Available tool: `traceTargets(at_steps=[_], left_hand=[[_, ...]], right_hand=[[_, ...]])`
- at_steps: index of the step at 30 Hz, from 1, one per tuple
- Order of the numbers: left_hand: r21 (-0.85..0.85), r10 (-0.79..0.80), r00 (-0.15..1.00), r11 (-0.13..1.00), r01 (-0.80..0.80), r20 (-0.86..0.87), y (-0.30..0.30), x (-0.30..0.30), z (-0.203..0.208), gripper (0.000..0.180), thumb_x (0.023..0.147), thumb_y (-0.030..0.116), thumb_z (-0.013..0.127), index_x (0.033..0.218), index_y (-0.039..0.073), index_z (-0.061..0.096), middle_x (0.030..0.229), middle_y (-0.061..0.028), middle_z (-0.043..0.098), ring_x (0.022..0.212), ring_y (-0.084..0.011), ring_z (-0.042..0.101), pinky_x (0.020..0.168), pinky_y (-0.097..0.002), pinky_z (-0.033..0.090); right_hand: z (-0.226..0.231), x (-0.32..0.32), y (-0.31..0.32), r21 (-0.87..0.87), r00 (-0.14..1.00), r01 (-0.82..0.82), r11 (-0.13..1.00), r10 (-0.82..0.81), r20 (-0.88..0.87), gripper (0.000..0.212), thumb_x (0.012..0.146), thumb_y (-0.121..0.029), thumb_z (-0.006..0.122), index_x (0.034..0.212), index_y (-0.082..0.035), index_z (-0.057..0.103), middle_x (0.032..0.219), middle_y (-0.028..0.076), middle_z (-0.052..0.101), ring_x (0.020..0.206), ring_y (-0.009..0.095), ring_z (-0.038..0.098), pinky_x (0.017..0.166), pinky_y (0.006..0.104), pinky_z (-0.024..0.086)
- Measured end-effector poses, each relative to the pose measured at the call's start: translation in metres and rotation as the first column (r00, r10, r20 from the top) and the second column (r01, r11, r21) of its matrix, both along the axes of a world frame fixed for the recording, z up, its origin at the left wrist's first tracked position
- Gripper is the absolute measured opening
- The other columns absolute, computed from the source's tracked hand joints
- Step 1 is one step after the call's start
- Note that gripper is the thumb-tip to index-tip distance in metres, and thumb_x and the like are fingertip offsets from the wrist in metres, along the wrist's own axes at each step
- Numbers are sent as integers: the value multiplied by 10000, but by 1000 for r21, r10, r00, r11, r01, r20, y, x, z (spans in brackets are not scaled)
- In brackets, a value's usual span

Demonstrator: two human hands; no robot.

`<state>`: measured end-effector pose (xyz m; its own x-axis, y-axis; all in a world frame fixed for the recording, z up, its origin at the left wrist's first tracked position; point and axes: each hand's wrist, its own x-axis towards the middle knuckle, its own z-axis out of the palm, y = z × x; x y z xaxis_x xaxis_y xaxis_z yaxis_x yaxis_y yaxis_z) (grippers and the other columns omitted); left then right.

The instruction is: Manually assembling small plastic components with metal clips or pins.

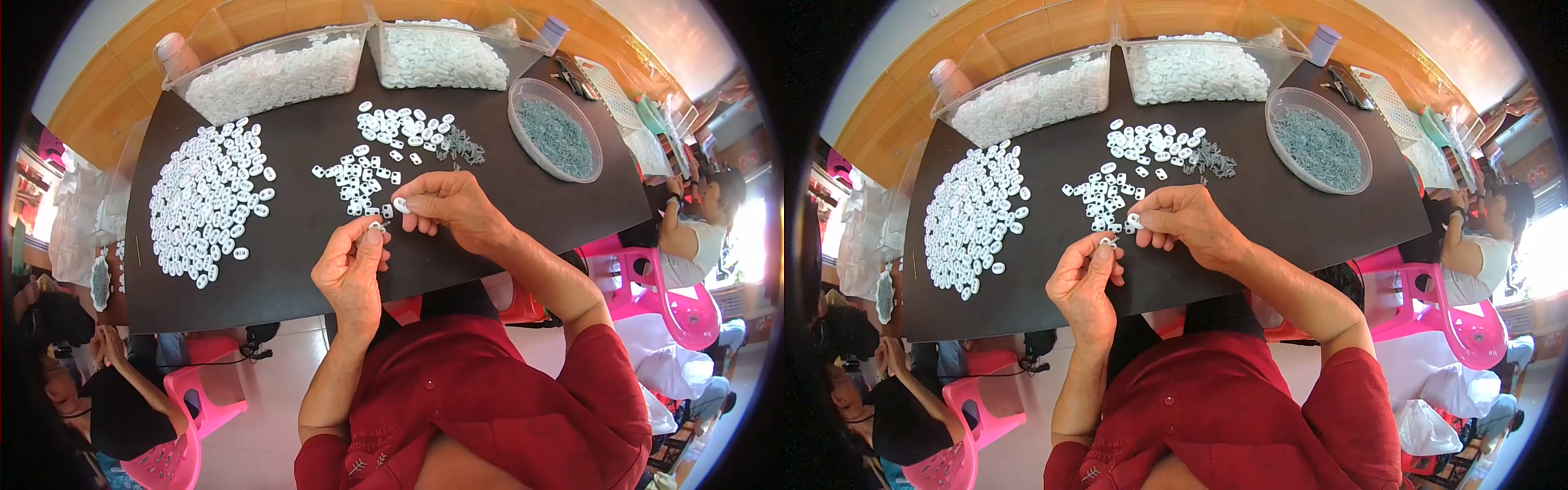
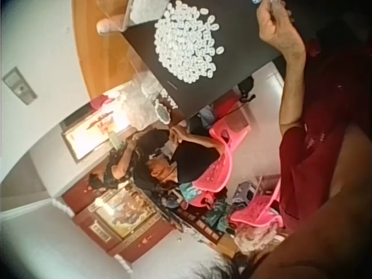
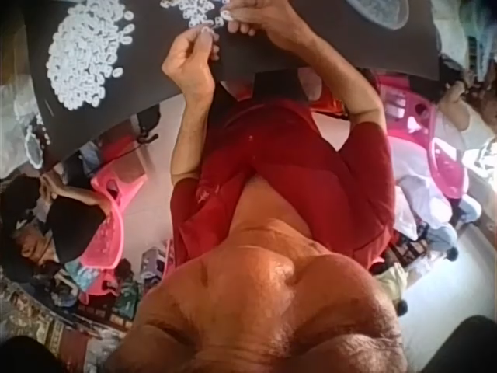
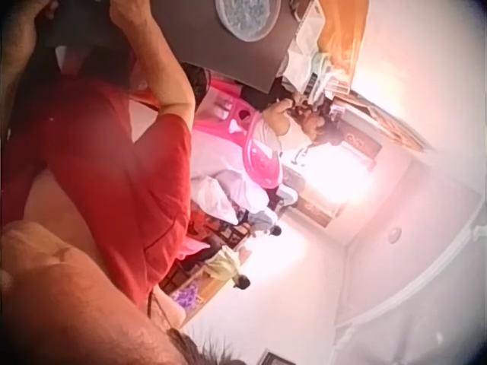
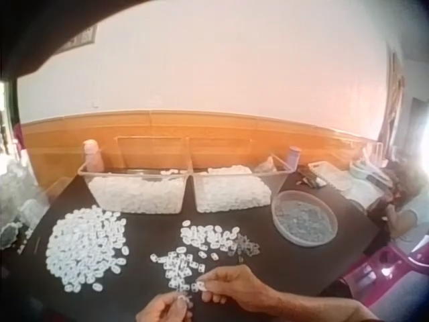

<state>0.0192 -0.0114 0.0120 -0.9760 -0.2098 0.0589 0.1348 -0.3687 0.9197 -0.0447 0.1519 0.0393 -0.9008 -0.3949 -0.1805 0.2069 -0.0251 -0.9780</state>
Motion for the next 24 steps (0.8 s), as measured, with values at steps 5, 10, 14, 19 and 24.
traceTargets(at_steps=[5,10,14,19,24], left_hand=[[-6,25,1000,1000,-25,-15,0,0,5,141,880,87,614,969,-21,634,796,-40,630,631,-51,540,535,-171,432],[-44,86,991,995,-90,-101,4,-3,4,125,874,58,611,946,-42,630,776,-73,632,612,-80,549,510,-188,427],[-7,55,997,998,-55,-48,2,-2,4,124,872,57,613,945,-43,630,777,-71,632,606,-80,545,509,-189,426],[62,-24,1000,998,25,-5,5,0,-2,127,879,62,610,965,-30,627,811,-51,637,627,-59,549,522,-174,429],[73,-9,1000,997,10,-9,6,2,0,124,879,59,609,958,-33,628,799,-58,638,621,-65,554,517,-178,433]], right_hand=[[7,8,-7,128,992,-30,991,46,-121,165,864,-92,595,991,-4,651,751,43,634,658,62,550,578,202,439],[4,15,-11,184,962,-82,979,126,-242,144,852,-77,607,963,8,643,771,16,625,683,40,530,605,203,432],[10,18,-10,282,973,-40,959,102,-209,148,849,-76,614,972,5,624,784,3,614,707,39,526,631,202,430],[8,21,-12,256,959,2,967,71,-274,149,851,-61,610,986,2,613,793,1,613,719,37,527,651,201,436],[8,22,-15,155,955,8,988,38,-293,135,853,-35,602,983,0,615,819,0,619,745,32,533,670,201,442]])
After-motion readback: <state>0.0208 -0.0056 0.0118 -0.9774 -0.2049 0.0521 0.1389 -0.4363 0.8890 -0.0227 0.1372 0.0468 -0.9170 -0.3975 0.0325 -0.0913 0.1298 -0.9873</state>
